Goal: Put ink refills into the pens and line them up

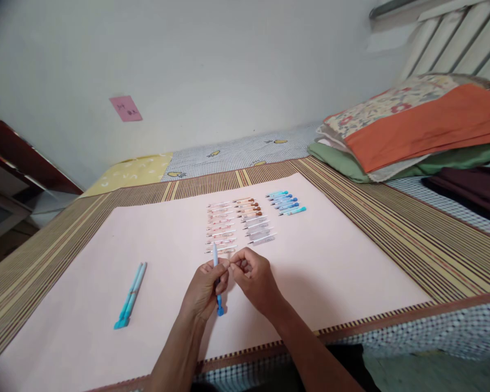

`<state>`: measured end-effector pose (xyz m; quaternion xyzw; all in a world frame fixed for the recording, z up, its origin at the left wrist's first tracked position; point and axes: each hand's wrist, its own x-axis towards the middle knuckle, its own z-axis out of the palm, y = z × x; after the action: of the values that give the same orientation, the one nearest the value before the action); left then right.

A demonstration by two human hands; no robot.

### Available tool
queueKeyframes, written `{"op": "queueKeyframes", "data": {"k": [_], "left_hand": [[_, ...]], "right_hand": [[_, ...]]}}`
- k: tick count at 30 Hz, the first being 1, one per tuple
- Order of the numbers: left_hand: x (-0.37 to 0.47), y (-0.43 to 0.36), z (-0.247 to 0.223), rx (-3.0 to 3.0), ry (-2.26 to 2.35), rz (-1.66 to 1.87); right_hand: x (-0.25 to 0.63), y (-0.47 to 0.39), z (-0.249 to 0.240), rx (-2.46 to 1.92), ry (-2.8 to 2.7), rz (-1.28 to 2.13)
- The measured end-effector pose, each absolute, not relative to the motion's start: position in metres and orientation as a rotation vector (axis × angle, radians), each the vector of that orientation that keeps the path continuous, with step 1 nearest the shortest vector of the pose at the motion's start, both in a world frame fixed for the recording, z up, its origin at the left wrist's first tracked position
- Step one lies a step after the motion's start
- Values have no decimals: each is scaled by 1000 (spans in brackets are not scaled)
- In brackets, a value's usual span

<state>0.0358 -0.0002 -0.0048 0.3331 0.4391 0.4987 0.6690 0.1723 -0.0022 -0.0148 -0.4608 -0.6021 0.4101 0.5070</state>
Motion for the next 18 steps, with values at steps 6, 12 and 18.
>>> {"op": "queueKeyframes", "data": {"k": [6,12,18], "left_hand": [[35,1,-5,775,971,1144],[36,1,-6,789,970,1158],[36,0,-6,781,941,1162]], "right_hand": [[173,-2,-18,-1087,-1501,876],[174,-1,-19,-1046,-1583,738],[176,0,-19,-1005,-1604,691]]}}
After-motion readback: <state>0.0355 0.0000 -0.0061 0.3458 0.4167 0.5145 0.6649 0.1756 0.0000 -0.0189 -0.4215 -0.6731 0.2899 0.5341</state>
